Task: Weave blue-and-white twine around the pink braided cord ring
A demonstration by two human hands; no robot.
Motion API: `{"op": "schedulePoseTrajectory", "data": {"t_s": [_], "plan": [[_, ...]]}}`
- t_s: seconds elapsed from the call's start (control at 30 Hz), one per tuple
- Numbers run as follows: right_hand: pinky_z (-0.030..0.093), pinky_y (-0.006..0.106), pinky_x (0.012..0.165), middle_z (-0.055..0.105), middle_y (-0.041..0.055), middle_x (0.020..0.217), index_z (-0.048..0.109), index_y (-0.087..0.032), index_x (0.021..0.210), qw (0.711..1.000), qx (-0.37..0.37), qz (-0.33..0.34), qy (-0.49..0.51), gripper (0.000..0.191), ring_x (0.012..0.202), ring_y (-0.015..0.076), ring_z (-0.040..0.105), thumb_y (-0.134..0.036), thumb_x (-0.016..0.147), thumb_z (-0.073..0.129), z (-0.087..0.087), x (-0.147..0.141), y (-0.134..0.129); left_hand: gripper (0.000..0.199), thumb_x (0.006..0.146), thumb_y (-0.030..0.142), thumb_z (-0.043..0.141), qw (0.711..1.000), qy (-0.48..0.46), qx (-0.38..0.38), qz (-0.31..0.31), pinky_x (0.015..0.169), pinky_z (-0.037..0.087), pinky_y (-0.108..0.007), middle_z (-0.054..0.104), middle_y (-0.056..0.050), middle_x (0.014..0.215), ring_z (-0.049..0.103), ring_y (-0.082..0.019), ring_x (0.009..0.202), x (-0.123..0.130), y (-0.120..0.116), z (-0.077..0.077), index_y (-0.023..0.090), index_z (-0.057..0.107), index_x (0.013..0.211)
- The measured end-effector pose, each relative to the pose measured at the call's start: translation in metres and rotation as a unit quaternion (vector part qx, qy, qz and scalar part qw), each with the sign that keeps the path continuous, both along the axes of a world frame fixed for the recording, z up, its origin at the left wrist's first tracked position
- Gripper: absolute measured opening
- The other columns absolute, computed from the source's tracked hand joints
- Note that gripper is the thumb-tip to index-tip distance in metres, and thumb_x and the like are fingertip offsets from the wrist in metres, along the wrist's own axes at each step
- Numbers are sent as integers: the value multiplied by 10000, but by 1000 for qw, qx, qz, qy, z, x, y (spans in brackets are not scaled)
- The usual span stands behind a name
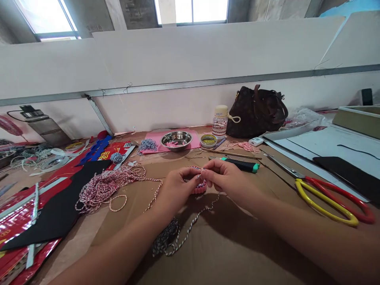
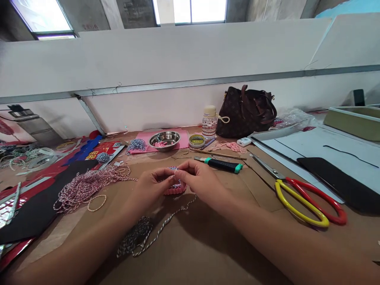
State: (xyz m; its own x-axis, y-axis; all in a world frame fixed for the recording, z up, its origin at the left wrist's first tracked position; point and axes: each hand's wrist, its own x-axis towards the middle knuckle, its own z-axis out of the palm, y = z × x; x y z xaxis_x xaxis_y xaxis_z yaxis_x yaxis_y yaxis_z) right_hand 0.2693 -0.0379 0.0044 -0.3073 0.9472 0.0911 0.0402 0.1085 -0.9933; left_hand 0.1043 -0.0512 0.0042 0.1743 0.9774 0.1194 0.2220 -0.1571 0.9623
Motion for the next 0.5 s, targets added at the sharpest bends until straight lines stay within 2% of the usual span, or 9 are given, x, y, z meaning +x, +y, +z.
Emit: {"op": "schedulePoseTrajectory", "data": {"t_s": [0.1,0.17,0.37,0.5], "plan": [[209,215,430,494,-66,568,596,-186,806,999,-27,-3,47,283,473,62,360,-440,775,717,-1,-1,-1,444,805,320,724,1000,-22,18,3,768,555,-309,774,-72,977,708,-189,882,-2,4,-4,176,625,1212],[203,220,432,482,-71,553,579,-186,786,998,-30,-10,63,322,469,62,349,-473,769,723,-1,-1,0,542,792,292,734,999,-18,39,9,814,549,-329,768,-73,1026,705,-193,928,-2,4,-5,191,564,1296],[214,227,442,513,-56,534,579,-186,798,998,-28,-14,58,324,465,74,365,-490,799,692,0,-2,-4,234,829,289,700,990,70,120,28,822,520,-312,765,-3,916,697,-176,863,0,-3,-5,247,706,1058],[187,230,428,423,-86,499,590,-196,818,996,-42,-6,73,324,444,73,305,-491,775,716,1,-4,-8,126,865,294,667,972,122,191,54,795,508,-286,773,6,930,699,-179,869,-2,-5,-3,253,728,967]]}}
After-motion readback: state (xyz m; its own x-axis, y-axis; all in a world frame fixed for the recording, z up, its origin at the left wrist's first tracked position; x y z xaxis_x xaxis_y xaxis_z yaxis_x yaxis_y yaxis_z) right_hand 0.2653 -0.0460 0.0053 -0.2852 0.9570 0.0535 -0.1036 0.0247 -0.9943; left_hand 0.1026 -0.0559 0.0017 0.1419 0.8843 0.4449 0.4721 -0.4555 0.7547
